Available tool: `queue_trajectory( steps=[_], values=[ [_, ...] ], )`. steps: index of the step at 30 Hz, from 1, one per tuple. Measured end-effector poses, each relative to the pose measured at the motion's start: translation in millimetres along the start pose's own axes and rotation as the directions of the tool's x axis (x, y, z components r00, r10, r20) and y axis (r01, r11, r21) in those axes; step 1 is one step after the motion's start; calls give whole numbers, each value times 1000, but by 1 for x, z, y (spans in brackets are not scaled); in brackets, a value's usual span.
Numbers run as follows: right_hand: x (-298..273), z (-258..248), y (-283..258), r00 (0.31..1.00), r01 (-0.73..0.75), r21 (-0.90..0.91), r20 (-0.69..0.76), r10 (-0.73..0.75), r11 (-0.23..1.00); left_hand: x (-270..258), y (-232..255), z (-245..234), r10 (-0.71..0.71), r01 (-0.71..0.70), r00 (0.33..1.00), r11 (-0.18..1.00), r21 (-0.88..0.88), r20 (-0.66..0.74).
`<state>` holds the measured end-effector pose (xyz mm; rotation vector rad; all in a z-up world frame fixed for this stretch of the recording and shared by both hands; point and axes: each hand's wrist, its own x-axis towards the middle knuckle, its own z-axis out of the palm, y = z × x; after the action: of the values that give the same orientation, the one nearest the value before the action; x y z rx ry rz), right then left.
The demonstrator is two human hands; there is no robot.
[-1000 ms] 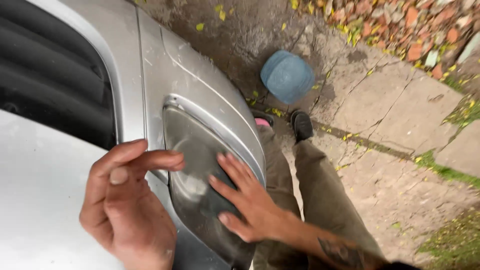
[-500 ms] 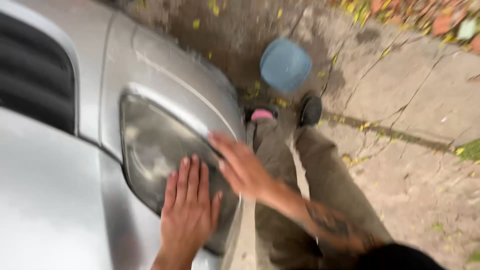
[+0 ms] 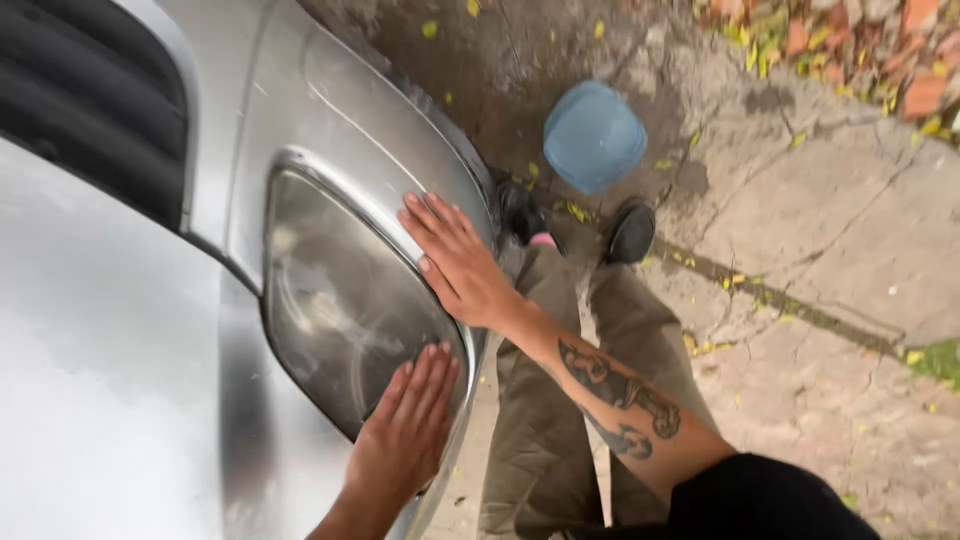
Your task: The person scrubs the front headlight of a silver car using a dark sponge and water from a nearby blue bucket. They repeatedly dip the sponge into the bucket and wipe the headlight surface, then move to the side of the vehicle to continue scrubbing the body panel.
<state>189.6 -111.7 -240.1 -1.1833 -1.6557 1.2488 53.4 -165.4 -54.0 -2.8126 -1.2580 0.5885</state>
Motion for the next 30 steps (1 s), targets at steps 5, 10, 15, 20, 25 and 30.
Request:
queue_trajectory(
  steps=[5, 10, 15, 20, 25, 30],
  values=[
    [-2, -4, -2, 998, -42, 26, 50, 41, 999, 49, -85, 27, -115, 123, 992, 949, 290, -44],
    [5, -21, -21, 981, -138, 32, 144, 132, 990, -17, -8, 8, 260, -183, 919, 947, -264, 295],
    [6, -17, -15, 982, -132, 82, 147, 119, 988, 63, -79, 9, -88, 109, 922, 993, -37, 377],
    [4, -18, -18, 983, -165, 151, 111, 149, 975, -5, -20, 9, 352, -261, 878, 920, -291, 324],
    [3, -15, -15, 978, -167, 105, 144, 151, 980, 56, -64, 9, -161, 172, 912, 985, 6, 377],
    [4, -19, -25, 979, -165, 90, 137, 152, 982, -3, -28, 6, 108, -20, 958, 950, -312, 267]
  ],
)
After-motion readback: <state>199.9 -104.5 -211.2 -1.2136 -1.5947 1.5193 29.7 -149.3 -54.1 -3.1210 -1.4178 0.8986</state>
